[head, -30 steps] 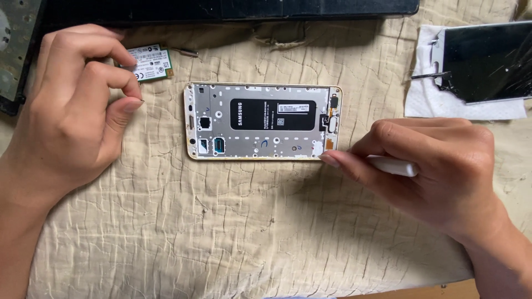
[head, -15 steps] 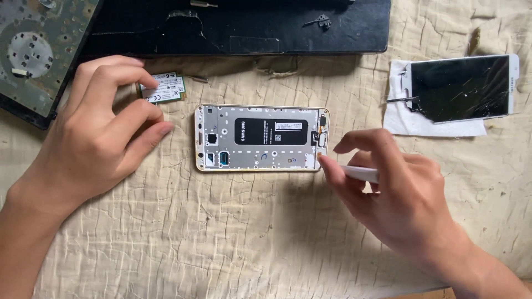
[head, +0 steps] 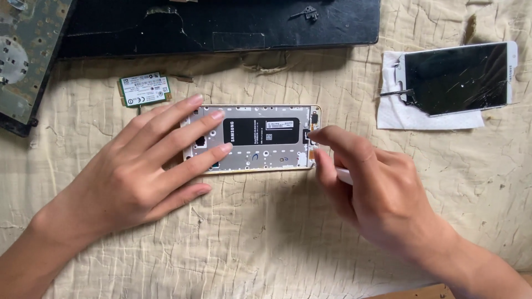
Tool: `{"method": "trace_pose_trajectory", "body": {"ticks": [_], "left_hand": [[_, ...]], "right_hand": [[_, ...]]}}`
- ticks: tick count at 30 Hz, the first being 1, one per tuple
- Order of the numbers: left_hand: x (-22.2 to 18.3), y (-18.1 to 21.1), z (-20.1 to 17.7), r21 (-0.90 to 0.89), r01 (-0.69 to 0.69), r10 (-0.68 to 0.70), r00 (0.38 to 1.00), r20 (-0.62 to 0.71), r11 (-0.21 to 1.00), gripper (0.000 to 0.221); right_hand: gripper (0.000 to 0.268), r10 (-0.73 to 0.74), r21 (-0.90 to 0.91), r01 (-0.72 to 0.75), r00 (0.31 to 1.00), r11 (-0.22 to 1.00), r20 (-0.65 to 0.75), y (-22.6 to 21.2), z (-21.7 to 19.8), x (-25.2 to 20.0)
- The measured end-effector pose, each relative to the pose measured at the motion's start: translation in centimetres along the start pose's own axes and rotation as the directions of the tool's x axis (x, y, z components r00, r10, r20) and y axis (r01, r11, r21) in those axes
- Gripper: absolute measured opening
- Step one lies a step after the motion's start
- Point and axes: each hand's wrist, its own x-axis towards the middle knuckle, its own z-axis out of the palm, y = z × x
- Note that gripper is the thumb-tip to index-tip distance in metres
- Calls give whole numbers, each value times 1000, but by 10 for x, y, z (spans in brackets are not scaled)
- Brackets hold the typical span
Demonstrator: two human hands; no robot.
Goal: Cleaning the internal frame of a smartphone and reassembling internal components.
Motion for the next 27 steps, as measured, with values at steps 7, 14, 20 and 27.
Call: {"method": "trace_pose_trajectory", "body": {"ticks": [7, 14, 20, 27], "left_hand": [[4, 0, -7, -27, 10, -10, 1000, 0, 1000, 46], [5, 0, -8, -53, 22, -22, 1000, 0, 998, 43], [6, 1, -9, -44, 27, -26, 1000, 7, 999, 42], [5, 1, -7, -41, 22, -22, 1000, -11, 999, 42]], "right_hand": [[36, -32, 33, 32, 999, 999, 5, -2, -2, 2], [39, -39, 34, 36, 997, 999, 72, -2, -10, 2], [26, -158, 13, 158, 978, 987, 138, -2, -16, 12], [28, -195, -29, 212, 938, 977, 287, 1, -25, 20]]}}
